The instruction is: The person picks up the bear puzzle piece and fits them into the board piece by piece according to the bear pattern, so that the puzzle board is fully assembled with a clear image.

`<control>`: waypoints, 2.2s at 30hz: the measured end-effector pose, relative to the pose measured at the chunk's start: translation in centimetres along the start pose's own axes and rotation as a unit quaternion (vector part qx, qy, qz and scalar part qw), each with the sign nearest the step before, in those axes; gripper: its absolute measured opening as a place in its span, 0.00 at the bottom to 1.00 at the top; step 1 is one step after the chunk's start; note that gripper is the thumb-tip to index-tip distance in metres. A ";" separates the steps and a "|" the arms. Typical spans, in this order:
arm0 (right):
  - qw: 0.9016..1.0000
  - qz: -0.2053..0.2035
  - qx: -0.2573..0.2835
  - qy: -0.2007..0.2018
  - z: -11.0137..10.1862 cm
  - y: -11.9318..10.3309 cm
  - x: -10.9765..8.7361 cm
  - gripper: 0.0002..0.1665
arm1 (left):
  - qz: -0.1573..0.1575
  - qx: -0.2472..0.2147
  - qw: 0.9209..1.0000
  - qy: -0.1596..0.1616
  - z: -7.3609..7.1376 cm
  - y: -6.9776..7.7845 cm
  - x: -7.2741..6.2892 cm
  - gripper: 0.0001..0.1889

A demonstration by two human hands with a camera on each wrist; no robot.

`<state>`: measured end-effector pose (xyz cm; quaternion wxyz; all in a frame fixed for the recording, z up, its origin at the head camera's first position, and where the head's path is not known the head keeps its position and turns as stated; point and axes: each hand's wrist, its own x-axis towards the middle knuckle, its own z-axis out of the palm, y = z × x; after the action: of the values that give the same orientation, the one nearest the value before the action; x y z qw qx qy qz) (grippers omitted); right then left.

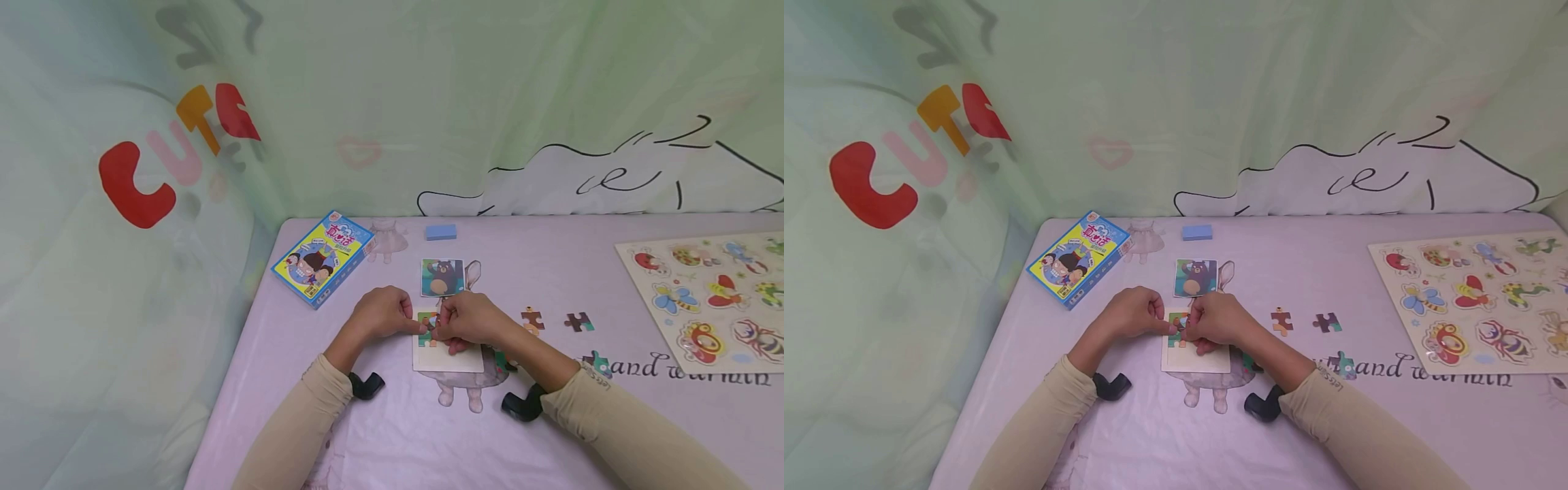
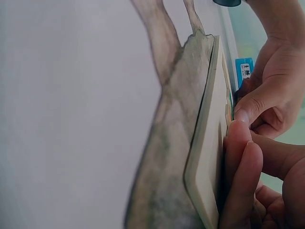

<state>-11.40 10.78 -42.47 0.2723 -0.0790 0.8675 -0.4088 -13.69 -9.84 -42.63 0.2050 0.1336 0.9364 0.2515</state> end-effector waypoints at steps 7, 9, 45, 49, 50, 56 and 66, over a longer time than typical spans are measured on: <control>1.000 -0.003 0.001 0.004 0.2 0.1 0.0 0.13 | -0.003 -0.004 1.000 -0.008 -0.1 0.0 0.0 0.21; 1.000 -0.002 0.000 0.005 0.2 0.1 0.0 0.14 | -0.002 -0.001 1.000 -0.010 -0.1 0.0 0.0 0.21; 1.000 -0.015 -0.019 0.006 0.4 0.1 -0.2 0.14 | -0.014 0.051 0.997 -0.048 0.3 0.3 -0.4 0.26; 1.000 -0.014 -0.018 -0.001 0.2 0.3 -0.2 0.13 | -0.015 0.045 0.998 -0.047 0.2 0.6 -0.4 0.26; 1.000 -0.017 -0.014 -0.005 0.1 0.4 -0.3 0.13 | -0.016 0.043 0.998 -0.047 0.1 0.6 -0.4 0.26; 0.997 -0.075 0.006 -0.012 -0.5 1.6 -0.7 0.10 | -0.023 0.042 0.998 -0.050 0.1 0.8 -0.3 0.26; 0.994 -0.088 -0.001 0.071 -5.0 2.7 -3.3 0.11 | -0.024 0.046 0.998 -0.045 0.2 0.9 -0.4 0.26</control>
<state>-11.06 17.13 -40.57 0.1731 -0.1258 0.8748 -0.4346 -13.17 -9.11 -42.15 0.2466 0.1311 0.9397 0.1973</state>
